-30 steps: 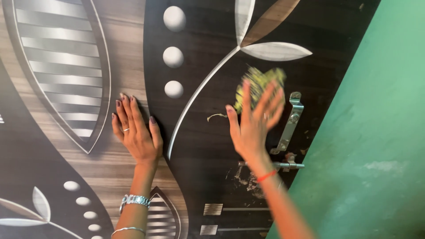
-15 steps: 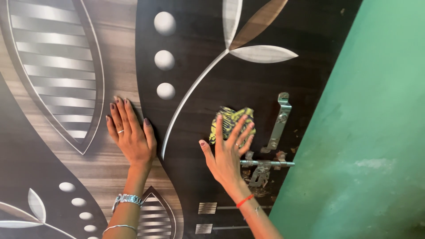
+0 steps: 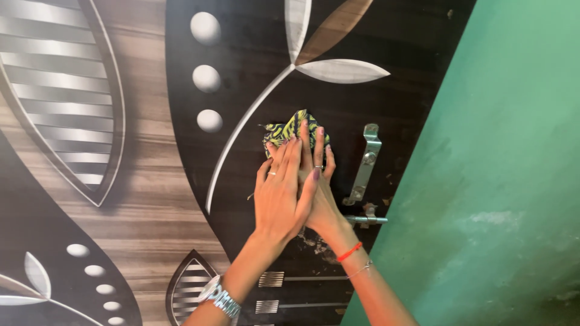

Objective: The person wipes the surface of a dark-colored door with a patterned cloth. They systematically clean around the decorative elements and the metal latch, moving the cloth in circular and linear motions across the door's surface.

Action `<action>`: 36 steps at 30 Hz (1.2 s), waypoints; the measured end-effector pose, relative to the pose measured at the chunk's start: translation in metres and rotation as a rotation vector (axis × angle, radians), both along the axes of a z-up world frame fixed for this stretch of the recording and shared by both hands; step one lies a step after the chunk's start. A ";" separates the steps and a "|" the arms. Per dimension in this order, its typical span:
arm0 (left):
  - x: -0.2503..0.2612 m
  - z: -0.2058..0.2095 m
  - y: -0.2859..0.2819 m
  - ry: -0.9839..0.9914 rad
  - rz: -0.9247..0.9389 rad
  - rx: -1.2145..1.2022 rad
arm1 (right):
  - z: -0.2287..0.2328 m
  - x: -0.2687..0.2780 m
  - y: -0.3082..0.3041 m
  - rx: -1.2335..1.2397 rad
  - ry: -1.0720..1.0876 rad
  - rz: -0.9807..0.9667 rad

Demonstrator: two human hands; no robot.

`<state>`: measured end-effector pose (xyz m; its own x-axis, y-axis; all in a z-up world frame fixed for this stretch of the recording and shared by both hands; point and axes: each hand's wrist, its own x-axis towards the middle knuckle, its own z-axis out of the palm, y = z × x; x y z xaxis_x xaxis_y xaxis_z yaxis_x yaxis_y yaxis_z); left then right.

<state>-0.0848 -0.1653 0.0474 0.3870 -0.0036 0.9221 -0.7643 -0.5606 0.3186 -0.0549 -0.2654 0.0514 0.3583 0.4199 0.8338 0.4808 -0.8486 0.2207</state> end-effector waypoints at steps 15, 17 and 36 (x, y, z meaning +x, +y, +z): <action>0.034 0.026 -0.012 -0.147 0.291 0.209 | 0.019 -0.025 -0.068 0.487 -0.247 0.143; 0.047 0.040 -0.012 -0.247 0.263 0.257 | 0.024 -0.010 -0.074 0.527 -0.243 0.112; 0.065 -0.023 -0.028 -0.201 0.287 0.492 | -0.001 0.031 -0.077 0.409 -0.428 -0.040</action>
